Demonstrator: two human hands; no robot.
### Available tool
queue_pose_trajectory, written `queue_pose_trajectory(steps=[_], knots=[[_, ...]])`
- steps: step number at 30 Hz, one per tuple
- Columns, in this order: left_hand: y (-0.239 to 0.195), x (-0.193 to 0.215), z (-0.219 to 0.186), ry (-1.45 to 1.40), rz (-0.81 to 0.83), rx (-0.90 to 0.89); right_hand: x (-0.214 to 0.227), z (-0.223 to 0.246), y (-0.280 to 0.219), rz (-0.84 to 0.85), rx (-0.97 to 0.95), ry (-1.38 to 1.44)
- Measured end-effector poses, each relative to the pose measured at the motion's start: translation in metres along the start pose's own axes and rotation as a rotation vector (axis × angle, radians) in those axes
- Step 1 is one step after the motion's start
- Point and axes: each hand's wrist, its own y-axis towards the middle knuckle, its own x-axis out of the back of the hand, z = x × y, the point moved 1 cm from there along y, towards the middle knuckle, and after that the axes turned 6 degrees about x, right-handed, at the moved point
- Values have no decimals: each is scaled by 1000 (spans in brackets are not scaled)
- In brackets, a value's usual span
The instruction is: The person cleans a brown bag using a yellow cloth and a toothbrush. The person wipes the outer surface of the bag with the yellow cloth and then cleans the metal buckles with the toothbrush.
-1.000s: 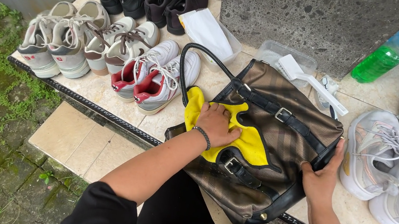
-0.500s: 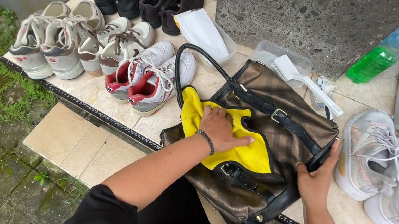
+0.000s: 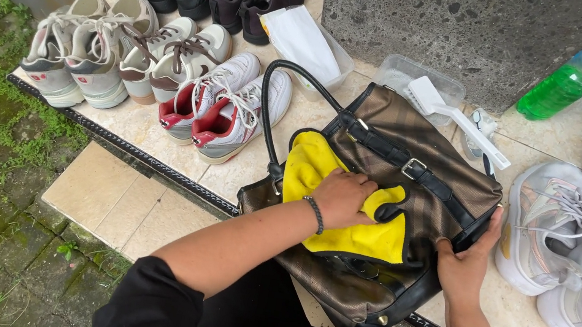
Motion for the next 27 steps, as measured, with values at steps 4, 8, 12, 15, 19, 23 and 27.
queue_pose_trajectory(steps=[4,8,12,15,19,23,27], knots=[[-10,19,28,97,-65,-135,0,1,-2,5,-6,30],[-5,47,58,229,102,-5,-1,-4,1,21,-4,33],[4,42,58,257,142,76,2,-6,1,33,-24,52],[10,32,62,226,124,90,13,13,2,25,-47,106],[13,14,48,231,130,76,21,-20,32,-56,129,44],[-6,29,4,69,170,29,-6,-4,52,63,416,-84],[-16,44,3,59,242,-30,-29,-13,63,185,436,-449]])
